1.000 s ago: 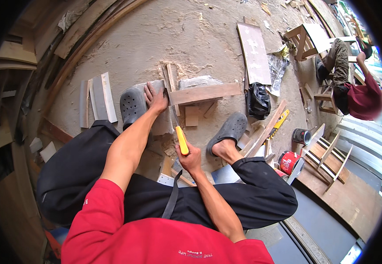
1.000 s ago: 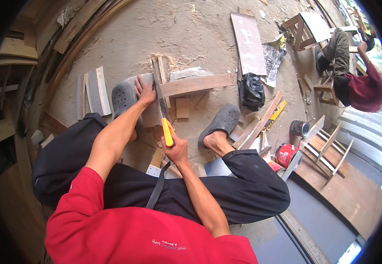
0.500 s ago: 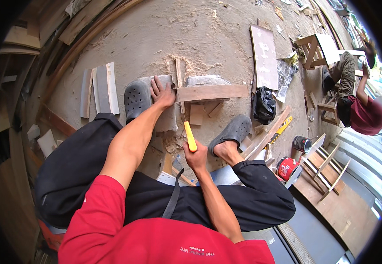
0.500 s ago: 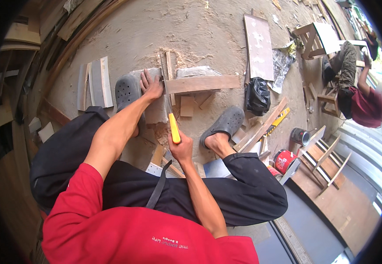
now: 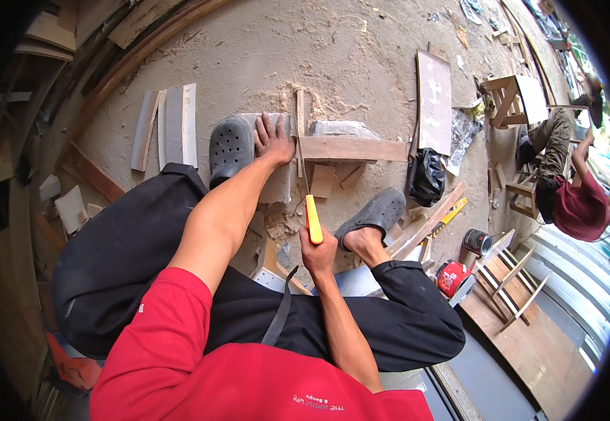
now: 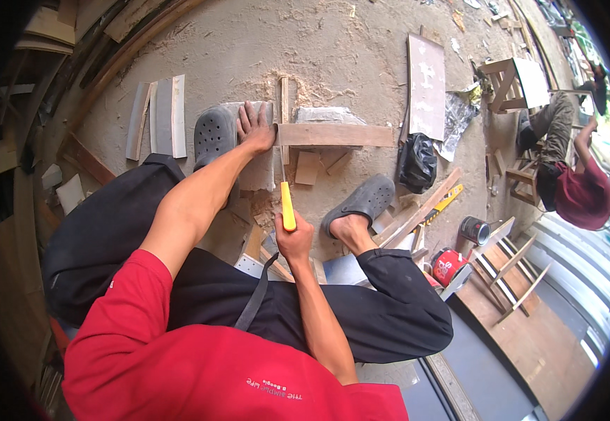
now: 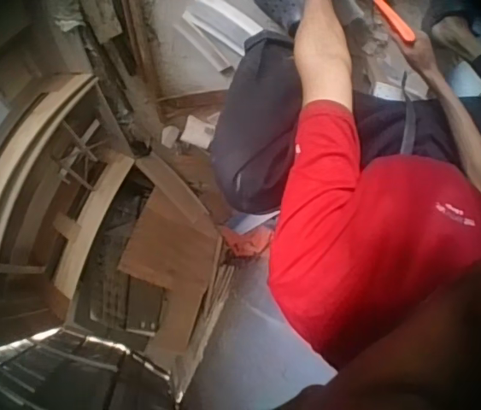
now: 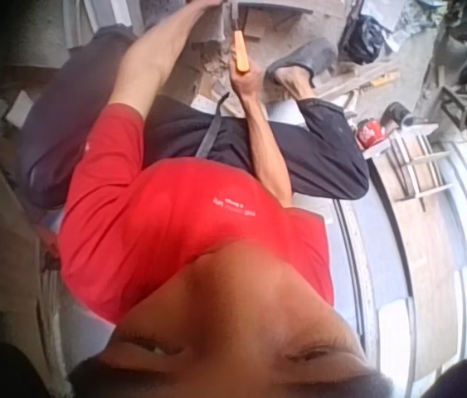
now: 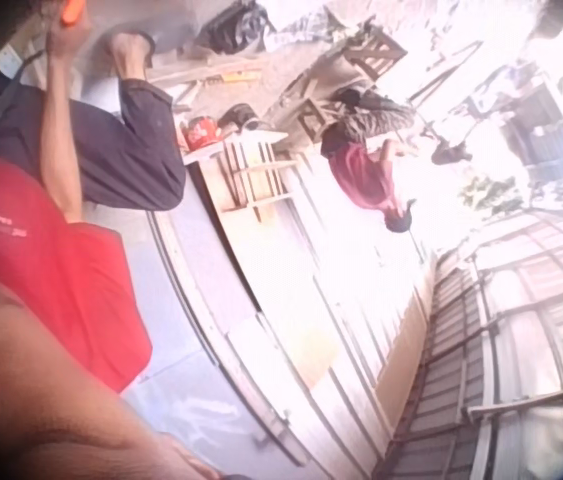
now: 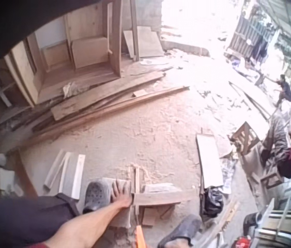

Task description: The person sits on the floor and assembles small wooden frame pieces by hand, aligning and fitting them together. The person then uses a hand saw to cut a wooden strip to size.

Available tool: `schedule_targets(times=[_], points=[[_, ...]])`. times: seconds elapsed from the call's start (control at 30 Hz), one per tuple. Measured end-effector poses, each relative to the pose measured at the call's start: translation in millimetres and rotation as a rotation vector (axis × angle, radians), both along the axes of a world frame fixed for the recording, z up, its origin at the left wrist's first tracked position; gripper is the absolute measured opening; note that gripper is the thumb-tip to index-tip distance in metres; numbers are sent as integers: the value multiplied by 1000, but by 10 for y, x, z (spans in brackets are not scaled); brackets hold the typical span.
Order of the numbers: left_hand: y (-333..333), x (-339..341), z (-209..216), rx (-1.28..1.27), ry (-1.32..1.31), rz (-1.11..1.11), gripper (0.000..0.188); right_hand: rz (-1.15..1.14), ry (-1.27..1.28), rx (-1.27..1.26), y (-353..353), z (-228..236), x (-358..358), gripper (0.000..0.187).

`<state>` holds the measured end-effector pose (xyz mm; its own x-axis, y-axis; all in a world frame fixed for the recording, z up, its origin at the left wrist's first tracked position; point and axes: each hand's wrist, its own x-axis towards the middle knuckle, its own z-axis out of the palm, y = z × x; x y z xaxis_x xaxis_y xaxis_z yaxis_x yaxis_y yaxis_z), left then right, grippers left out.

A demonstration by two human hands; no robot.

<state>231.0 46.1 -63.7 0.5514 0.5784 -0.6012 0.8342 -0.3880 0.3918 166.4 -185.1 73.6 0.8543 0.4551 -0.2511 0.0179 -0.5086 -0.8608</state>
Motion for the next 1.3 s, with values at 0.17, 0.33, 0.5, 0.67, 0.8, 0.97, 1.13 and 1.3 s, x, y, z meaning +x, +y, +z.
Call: schedule_targets(times=[0.17, 0.33, 0.5, 0.67, 0.8, 0.97, 1.13, 1.3], points=[[16, 8, -27, 3, 41, -7, 79, 29, -13, -45, 65, 14, 80, 19], [26, 14, -1, -16, 34, 0, 79, 2, 30, -33, 148, 32, 119, 21], [32, 41, 63, -19, 30, -5, 78, -20, 18, -24, 75, -7, 9, 20], [57, 32, 8, -5, 48, -4, 78, -16, 6, -8, 21, -42, -11, 21], [64, 38, 15, -10, 83, -35, 78, -29, 27, -33, 28, 82, 35, 21], [70, 2, 64, -41, 26, -36, 80, -1, 18, -63, 166, 93, 163, 21], [57, -130, -26, -12, -87, -61, 79, -72, 40, -11, 132, 156, 26, 24], [-20, -295, 104, 170, -215, -194, 56, -19, 27, -43, 169, 90, 114, 23]])
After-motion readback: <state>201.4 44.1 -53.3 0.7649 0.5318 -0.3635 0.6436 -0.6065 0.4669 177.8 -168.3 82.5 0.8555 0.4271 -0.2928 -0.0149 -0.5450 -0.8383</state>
